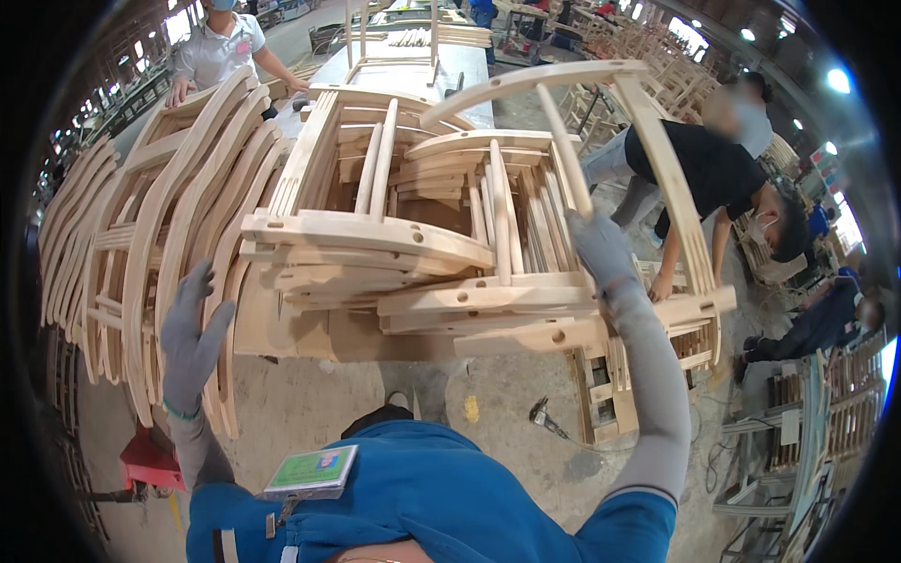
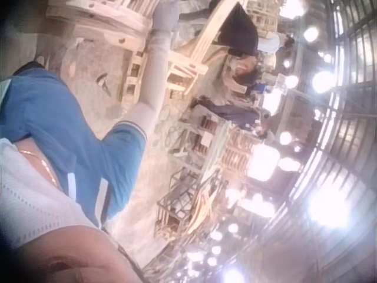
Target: The person applies glue to the joints of wooden chair frames using a brush and a small container. They repeatedly dip the brush into the container and apply glue to various joints, then place the frames onto a stack.
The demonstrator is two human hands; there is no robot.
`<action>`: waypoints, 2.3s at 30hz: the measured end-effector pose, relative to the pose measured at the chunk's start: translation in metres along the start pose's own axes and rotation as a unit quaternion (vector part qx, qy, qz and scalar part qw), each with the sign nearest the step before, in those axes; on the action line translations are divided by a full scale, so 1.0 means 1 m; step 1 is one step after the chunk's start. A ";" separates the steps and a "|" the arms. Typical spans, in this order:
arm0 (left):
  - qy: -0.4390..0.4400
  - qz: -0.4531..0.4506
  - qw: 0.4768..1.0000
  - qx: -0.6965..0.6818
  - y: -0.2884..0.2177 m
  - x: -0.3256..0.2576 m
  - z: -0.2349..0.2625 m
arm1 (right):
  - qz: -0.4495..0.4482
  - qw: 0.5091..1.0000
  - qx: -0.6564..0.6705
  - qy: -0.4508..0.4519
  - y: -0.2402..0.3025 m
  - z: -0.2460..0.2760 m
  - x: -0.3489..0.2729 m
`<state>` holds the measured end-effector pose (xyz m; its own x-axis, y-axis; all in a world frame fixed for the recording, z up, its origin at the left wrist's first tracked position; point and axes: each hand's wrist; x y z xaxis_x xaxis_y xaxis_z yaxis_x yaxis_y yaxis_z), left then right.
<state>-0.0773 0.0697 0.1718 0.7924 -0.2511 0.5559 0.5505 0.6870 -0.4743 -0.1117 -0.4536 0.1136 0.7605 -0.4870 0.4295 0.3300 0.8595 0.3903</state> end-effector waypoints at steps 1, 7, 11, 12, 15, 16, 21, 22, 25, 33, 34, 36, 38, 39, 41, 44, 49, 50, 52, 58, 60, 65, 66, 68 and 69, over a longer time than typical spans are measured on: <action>-0.008 0.018 1.000 0.001 0.014 0.001 0.006 | -0.042 0.999 -0.010 0.027 0.010 -0.019 0.018; -0.022 0.070 0.997 0.025 0.078 0.014 0.027 | -0.056 0.975 -0.083 0.196 0.071 -0.121 0.075; 0.013 0.073 0.997 0.007 0.092 0.036 0.010 | -0.140 0.975 -0.060 0.160 0.082 -0.168 0.088; 0.015 0.063 0.998 -0.005 0.092 0.041 0.006 | -0.149 0.971 -0.067 0.173 0.084 -0.168 0.094; 0.023 0.068 0.997 -0.008 0.090 0.046 0.007 | -0.157 0.972 -0.071 0.162 0.091 -0.168 0.093; 0.031 0.069 0.997 -0.014 0.090 0.047 0.005 | -0.150 0.968 -0.095 0.177 0.085 -0.163 0.090; 0.036 0.083 0.996 -0.009 0.120 0.026 0.003 | -0.064 0.949 -0.215 0.220 0.127 -0.174 0.055; 0.033 0.083 0.996 -0.004 0.125 0.024 0.000 | -0.022 0.924 -0.277 0.262 0.136 -0.173 0.051; 0.052 0.066 0.996 -0.043 0.099 0.036 -0.020 | -0.020 0.954 -0.193 0.227 0.120 -0.160 0.046; 0.101 -0.063 0.978 -0.169 0.007 0.053 -0.079 | -0.045 0.986 -0.039 0.158 0.101 -0.095 0.001; 0.110 -0.068 0.976 -0.177 0.001 0.049 -0.083 | 0.002 0.986 -0.006 0.167 0.105 -0.075 -0.015; 0.139 -0.081 0.967 -0.197 -0.009 0.037 -0.113 | 0.028 0.990 0.070 0.122 0.098 -0.029 -0.058; 0.183 -0.134 0.963 -0.146 -0.037 0.026 -0.149 | 0.023 0.988 0.143 0.052 0.092 0.003 -0.104; 0.180 -0.213 0.955 -0.101 -0.060 0.023 -0.170 | -0.021 0.984 0.175 0.030 0.080 0.015 -0.128; 0.161 -0.291 0.942 -0.046 -0.078 0.016 -0.214 | -0.094 0.968 0.234 0.002 0.055 0.030 -0.170; 0.105 -0.369 0.924 0.006 -0.099 0.017 -0.269 | -0.184 0.963 0.199 0.011 0.008 0.044 -0.236; 0.103 -0.272 0.956 -0.032 -0.118 0.021 -0.327 | -0.368 0.907 0.203 0.027 -0.069 0.061 -0.353; 0.101 -0.255 0.960 -0.050 -0.121 0.022 -0.334 | -0.400 0.890 0.216 0.014 -0.080 0.067 -0.373; 0.070 -0.295 0.952 -0.045 -0.111 0.035 -0.338 | -0.435 0.869 0.237 0.004 -0.101 0.070 -0.408; 0.051 -0.338 0.939 -0.046 -0.120 0.024 -0.338 | -0.464 0.861 0.208 0.013 -0.127 0.084 -0.422; 0.047 -0.339 0.938 -0.044 -0.119 0.009 -0.329 | -0.441 0.862 0.248 -0.004 -0.128 0.069 -0.410; 0.106 -0.226 0.966 0.068 -0.119 0.009 -0.324 | -0.325 0.894 0.281 0.127 -0.091 0.023 -0.363; 0.074 -0.218 0.967 0.105 -0.120 0.000 -0.323 | -0.300 0.899 0.290 0.135 -0.081 0.014 -0.355; 0.019 -0.223 0.972 0.077 -0.119 -0.030 -0.321 | -0.267 0.905 0.298 0.143 -0.066 -0.006 -0.350; 0.024 -0.247 0.964 0.093 -0.126 -0.049 -0.317 | -0.249 0.907 0.309 0.141 -0.064 -0.015 -0.349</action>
<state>-0.1020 -0.2206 -0.0124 0.4595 -0.6066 0.6488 0.8103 0.5854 -0.0265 -0.3903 -0.3360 -0.0733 0.7443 -0.6575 -0.1172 0.3625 0.2502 0.8978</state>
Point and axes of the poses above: each hand's wrist, its own x-axis towards the middle knuckle, its own z-axis out of the back of the hand, y = z × x, and after that the axes turned 5 degrees about -y, right-handed
